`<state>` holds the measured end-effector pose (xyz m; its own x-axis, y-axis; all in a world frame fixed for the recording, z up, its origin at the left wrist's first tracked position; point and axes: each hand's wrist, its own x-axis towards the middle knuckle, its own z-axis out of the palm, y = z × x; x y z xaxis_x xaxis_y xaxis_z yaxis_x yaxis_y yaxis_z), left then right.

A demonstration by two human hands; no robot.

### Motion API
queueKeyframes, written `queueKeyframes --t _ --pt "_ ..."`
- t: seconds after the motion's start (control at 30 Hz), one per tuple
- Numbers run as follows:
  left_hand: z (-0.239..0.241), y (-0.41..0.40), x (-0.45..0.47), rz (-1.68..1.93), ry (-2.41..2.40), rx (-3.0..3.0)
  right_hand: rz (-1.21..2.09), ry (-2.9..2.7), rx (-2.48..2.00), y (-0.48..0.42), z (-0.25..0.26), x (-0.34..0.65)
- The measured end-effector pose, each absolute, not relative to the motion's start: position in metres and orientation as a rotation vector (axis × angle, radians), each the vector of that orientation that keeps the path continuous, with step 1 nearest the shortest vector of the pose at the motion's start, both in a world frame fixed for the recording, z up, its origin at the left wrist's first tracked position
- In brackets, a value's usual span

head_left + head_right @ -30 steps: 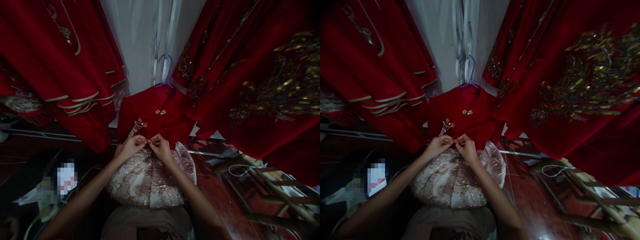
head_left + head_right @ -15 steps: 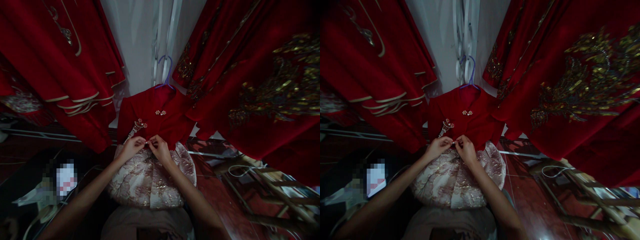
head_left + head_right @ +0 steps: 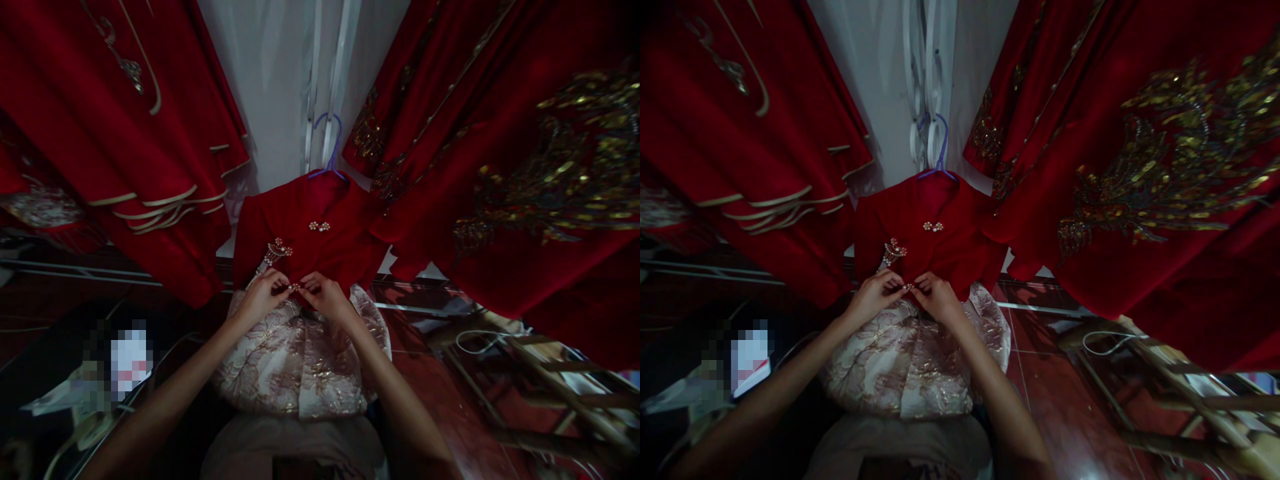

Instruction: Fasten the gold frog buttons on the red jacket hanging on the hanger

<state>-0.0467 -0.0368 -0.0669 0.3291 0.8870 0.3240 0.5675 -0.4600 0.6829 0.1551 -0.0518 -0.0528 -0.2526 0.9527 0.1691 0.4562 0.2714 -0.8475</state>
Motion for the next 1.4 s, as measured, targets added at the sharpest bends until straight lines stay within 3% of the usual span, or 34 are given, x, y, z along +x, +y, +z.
queueKeyframes --t 0.4,0.67,1.27,1.4 --pt "-0.066 -0.041 -0.039 1.061 1.219 1.773 0.998 -1.662 -1.195 -0.049 -0.056 0.149" --pt "-0.044 -0.007 -0.026 1.277 1.054 1.011 1.670 -1.785 -0.942 -0.055 -0.014 0.194" --pt "-0.034 0.003 -0.013 1.325 1.131 0.936 1.599 -1.766 -0.909 -0.056 -0.013 0.190" --pt "-0.024 0.002 0.003 1.117 1.113 1.015 1.676 -1.799 -0.910 -0.056 -0.015 0.196"
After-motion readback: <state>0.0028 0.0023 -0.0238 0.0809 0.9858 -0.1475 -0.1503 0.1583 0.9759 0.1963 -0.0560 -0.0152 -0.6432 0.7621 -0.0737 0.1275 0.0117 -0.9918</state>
